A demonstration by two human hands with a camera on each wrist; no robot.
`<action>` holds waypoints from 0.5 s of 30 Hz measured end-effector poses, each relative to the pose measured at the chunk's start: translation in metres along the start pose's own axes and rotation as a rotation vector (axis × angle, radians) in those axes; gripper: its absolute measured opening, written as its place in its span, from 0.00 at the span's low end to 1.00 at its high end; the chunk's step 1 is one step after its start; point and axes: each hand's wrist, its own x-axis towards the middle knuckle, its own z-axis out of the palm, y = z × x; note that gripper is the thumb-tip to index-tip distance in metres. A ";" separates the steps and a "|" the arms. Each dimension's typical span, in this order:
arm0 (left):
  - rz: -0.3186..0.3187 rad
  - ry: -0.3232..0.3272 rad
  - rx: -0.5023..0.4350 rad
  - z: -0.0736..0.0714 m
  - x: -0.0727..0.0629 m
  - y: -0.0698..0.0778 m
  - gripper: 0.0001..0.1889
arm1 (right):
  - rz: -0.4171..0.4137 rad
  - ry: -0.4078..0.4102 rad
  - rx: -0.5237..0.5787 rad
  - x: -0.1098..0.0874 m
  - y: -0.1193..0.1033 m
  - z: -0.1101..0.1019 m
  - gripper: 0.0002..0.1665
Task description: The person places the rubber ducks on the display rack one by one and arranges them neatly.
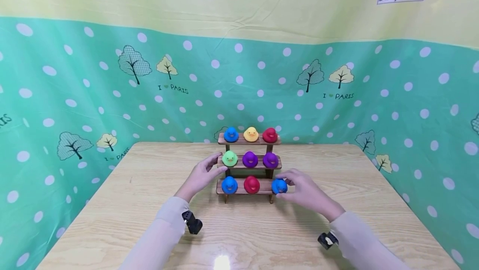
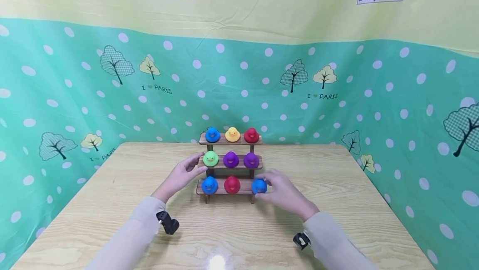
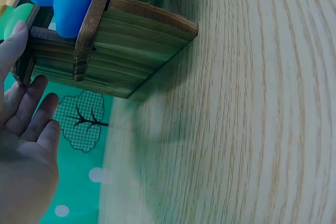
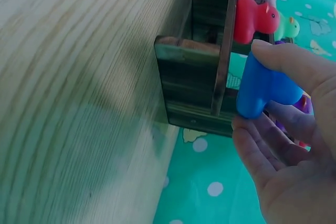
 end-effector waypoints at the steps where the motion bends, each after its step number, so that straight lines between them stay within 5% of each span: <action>1: 0.000 0.001 -0.001 0.000 0.000 0.000 0.33 | 0.003 -0.007 0.003 0.001 0.000 0.002 0.30; 6: -0.007 0.003 -0.001 0.000 0.001 -0.002 0.33 | 0.008 -0.026 0.021 0.006 -0.001 0.008 0.31; 15: 0.004 0.016 -0.003 0.002 0.019 -0.041 0.36 | 0.005 -0.036 -0.013 0.011 -0.003 0.013 0.32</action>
